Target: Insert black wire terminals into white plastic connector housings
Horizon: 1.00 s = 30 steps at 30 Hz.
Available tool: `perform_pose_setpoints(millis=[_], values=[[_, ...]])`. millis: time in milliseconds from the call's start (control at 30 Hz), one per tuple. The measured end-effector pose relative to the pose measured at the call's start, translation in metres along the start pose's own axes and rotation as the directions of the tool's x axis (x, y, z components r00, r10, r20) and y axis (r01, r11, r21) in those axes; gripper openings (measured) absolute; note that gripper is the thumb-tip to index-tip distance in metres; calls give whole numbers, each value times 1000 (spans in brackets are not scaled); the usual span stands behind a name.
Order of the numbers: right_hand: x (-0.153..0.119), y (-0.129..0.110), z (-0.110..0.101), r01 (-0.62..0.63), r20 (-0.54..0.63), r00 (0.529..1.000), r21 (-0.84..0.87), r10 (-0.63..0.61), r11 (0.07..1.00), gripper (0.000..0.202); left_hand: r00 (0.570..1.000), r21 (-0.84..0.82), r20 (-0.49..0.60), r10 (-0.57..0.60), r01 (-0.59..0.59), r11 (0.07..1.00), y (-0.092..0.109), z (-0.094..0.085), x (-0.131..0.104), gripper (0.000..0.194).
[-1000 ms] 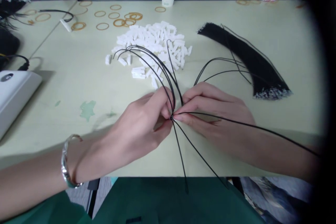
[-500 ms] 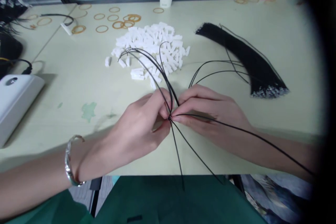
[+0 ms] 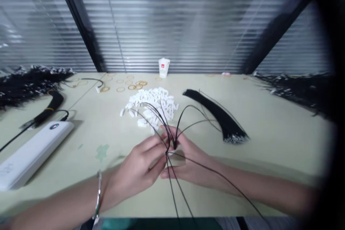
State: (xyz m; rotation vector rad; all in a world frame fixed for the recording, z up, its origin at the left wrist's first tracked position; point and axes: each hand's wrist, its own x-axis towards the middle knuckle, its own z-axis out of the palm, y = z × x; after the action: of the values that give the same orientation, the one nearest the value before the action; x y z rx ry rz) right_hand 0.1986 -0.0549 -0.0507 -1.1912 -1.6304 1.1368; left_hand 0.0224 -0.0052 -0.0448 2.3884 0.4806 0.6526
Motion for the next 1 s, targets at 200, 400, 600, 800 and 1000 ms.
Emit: perform_pose_setpoints(millis=[200,400,600,800,1000], values=[[30,-8,11,104,-1,994,269,-108,958,33,996,30,-70,50,-48,998,-6,-4,4,18],[44,-15,1,154,-231,971,381,-67,912,35,996,25,-85,-39,42,999,-8,-6,6,12],[46,-20,-62,184,-316,946,346,-70,920,58,932,-172,-238,-275,238,956,-4,-12,6,19],[15,1,-108,49,-322,947,132,-4,990,46,819,-565,-352,-453,200,800,-15,-15,9,21],[-4,31,-147,62,-419,906,-27,-67,998,45,809,-698,-267,-523,212,684,-31,-12,17,21]])
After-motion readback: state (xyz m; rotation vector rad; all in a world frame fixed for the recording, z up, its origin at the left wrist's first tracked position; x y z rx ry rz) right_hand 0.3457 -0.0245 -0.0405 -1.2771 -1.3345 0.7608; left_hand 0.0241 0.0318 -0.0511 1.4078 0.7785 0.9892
